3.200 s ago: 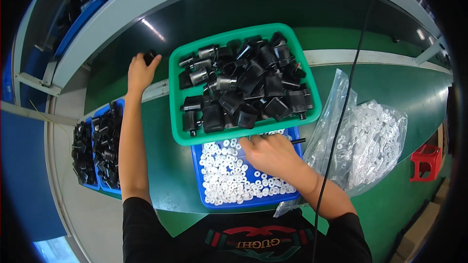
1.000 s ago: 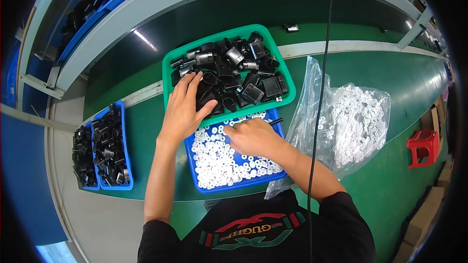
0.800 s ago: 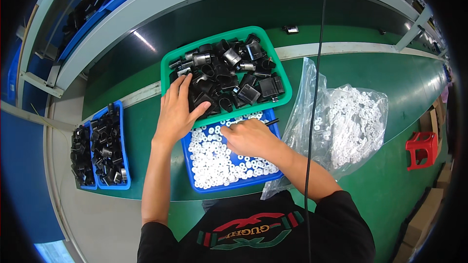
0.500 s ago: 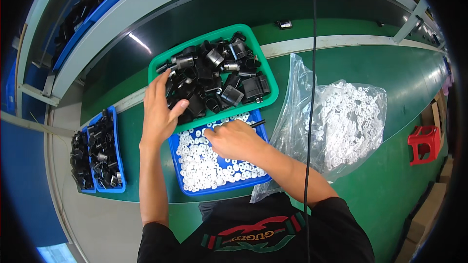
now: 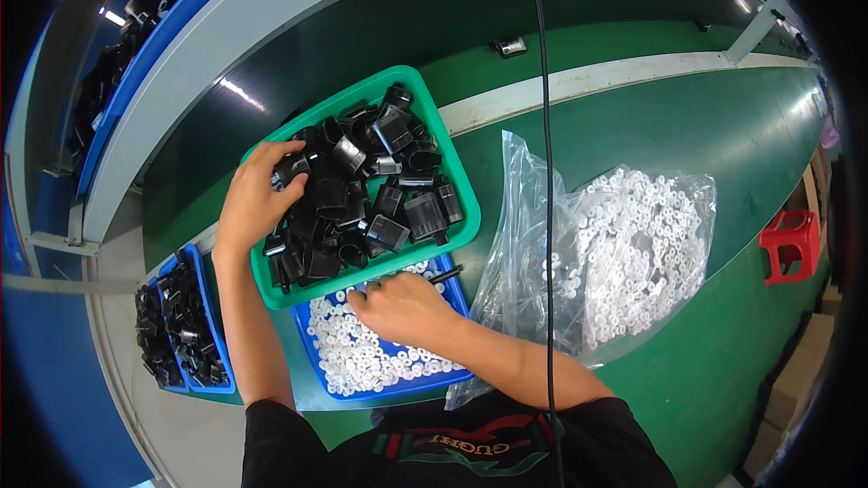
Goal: The person repeatedly picks up black plastic components from a green bin and white washers from a blue bin. They insert the washers into the components using a thin metal rod tool and place the assembled units into a blue bin on the left.
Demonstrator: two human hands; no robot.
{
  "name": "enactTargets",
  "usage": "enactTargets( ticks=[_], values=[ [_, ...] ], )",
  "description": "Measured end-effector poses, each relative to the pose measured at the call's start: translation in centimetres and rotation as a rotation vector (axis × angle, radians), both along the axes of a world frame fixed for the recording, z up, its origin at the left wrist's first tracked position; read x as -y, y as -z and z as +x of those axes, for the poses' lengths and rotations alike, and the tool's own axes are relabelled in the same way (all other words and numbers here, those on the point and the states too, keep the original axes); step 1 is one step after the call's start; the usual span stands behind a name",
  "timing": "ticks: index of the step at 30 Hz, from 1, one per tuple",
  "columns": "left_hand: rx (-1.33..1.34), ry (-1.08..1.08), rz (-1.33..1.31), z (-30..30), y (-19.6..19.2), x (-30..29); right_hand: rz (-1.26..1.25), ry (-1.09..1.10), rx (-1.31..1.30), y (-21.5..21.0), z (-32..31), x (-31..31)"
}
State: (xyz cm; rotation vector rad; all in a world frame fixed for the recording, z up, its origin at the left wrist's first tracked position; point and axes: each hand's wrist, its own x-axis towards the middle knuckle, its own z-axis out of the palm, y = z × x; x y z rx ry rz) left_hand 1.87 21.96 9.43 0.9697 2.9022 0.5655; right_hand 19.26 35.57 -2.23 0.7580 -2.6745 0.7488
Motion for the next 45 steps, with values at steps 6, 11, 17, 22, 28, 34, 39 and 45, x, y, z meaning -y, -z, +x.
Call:
enactTargets(
  ticks=[6,11,17,22,28,34,39,45],
  values=[
    [0.013,-0.002,0.143,0.3,0.7,1.3,-0.004,0.001,0.001,-0.2,-0.1,0.1],
    [-0.064,-0.019,0.163,1.2,0.9,2.9,-0.001,0.031,-0.081,-0.2,-0.5,-0.2],
    [-0.115,-0.093,0.351,3.4,0.4,5.8,0.032,0.039,-0.039,-0.2,-0.5,-0.1],
    [0.144,-0.087,0.680,6.0,1.4,9.0,-0.012,0.044,-0.119,-0.8,-0.7,-0.3],
    [0.430,-0.063,1.026,8.5,3.7,10.8,-0.023,0.025,-0.156,-0.7,-0.8,-0.1],
    [0.350,-0.076,1.024,10.2,5.2,10.6,0.056,-0.027,-0.018,-0.8,-0.2,0.1],
    [0.369,0.012,1.037,12.1,6.3,10.9,0.101,-0.021,-0.051,-1.3,0.0,0.3],
    [0.471,0.101,1.161,13.5,6.8,10.4,0.035,-0.099,-0.071,-2.5,0.0,0.4]
  ],
)
